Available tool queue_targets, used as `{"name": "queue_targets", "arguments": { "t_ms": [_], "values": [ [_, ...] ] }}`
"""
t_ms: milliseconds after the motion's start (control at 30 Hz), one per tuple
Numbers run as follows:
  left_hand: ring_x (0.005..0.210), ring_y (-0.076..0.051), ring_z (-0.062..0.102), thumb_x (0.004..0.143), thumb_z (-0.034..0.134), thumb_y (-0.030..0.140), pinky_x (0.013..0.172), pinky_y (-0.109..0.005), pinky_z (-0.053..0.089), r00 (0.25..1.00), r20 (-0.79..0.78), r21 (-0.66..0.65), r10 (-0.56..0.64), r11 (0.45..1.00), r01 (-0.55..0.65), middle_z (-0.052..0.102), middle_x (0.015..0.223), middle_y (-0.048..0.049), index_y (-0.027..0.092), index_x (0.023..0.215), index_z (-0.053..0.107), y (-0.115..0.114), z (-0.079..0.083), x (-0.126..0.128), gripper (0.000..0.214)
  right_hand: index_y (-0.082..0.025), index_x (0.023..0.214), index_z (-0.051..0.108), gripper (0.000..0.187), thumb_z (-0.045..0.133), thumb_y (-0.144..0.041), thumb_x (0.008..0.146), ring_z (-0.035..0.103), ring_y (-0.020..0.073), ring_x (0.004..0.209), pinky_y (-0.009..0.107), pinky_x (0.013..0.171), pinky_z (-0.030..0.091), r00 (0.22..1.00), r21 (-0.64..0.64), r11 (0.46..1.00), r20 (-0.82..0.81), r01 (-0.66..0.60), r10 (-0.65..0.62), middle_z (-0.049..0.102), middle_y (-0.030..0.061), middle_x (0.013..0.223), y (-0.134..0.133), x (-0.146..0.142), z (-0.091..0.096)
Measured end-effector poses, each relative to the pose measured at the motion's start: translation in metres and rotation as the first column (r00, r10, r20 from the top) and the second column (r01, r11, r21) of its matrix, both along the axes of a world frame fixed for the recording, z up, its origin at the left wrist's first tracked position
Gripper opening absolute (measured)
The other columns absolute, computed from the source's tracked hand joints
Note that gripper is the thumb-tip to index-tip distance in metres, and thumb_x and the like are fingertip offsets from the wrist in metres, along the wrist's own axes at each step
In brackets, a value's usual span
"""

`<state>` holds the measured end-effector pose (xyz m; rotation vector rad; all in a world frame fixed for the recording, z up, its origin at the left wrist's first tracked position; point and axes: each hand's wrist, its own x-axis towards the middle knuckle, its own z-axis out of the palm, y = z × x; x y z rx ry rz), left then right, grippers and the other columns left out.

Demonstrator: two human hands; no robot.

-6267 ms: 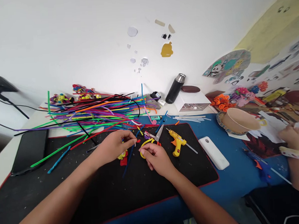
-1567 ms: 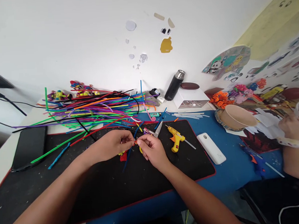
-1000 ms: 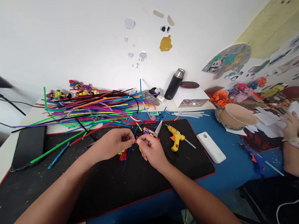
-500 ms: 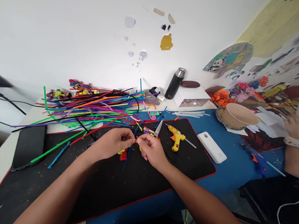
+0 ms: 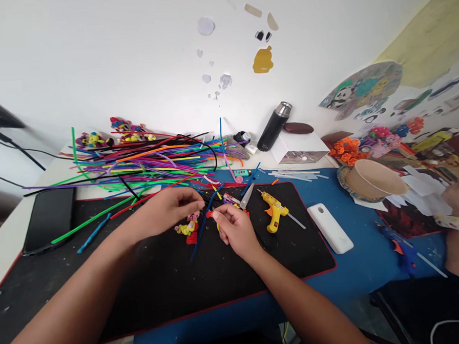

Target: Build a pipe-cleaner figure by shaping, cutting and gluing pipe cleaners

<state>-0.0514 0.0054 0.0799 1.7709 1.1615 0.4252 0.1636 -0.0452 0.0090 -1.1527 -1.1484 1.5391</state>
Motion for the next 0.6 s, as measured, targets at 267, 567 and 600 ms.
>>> {"name": "queue_targets", "arguments": {
  "t_ms": [267,567,600],
  "values": [
    [0.083,-0.02,0.062,0.096,0.061,0.065,0.077,-0.028,0.047,0.99,-0.018,0.068,0.138,0.988,-0.137,0.073,0.086,-0.0015,0.017,0.097,0.073,0.008,0.02,-0.022,0.049,-0.02,0.088,0.063,0.043,0.076,-0.061,0.088,0.036,0.0074,0.035,0.022,0.038,0.028,1.0,-0.03,0.999,-0.018,0.021,-0.022,0.045,-0.0115,0.046,0.004,0.002,-0.003],
    [0.073,-0.019,0.059,0.092,0.061,0.07,0.065,-0.028,0.043,0.988,-0.069,0.055,0.136,0.99,-0.132,0.073,0.084,-0.0019,0.021,0.097,0.075,0.017,0.005,-0.024,0.052,-0.021,0.086,0.063,0.042,0.076,-0.06,0.088,0.036,0.0072,0.033,0.022,0.036,0.026,1.0,-0.063,0.998,0.006,0.018,-0.017,0.042,-0.0124,0.046,0.01,0.0,-0.006],
    [0.073,-0.019,0.059,0.092,0.061,0.071,0.064,-0.027,0.043,0.989,-0.071,0.047,0.132,0.991,-0.129,0.074,0.084,-0.0022,0.021,0.098,0.075,0.018,0.003,-0.025,0.052,-0.021,0.085,0.063,0.041,0.076,-0.06,0.088,0.036,0.0072,0.033,0.022,0.036,0.026,1.0,-0.067,0.998,0.014,0.016,-0.015,0.042,-0.0125,0.046,0.012,0.0,-0.006]
  ]
}}
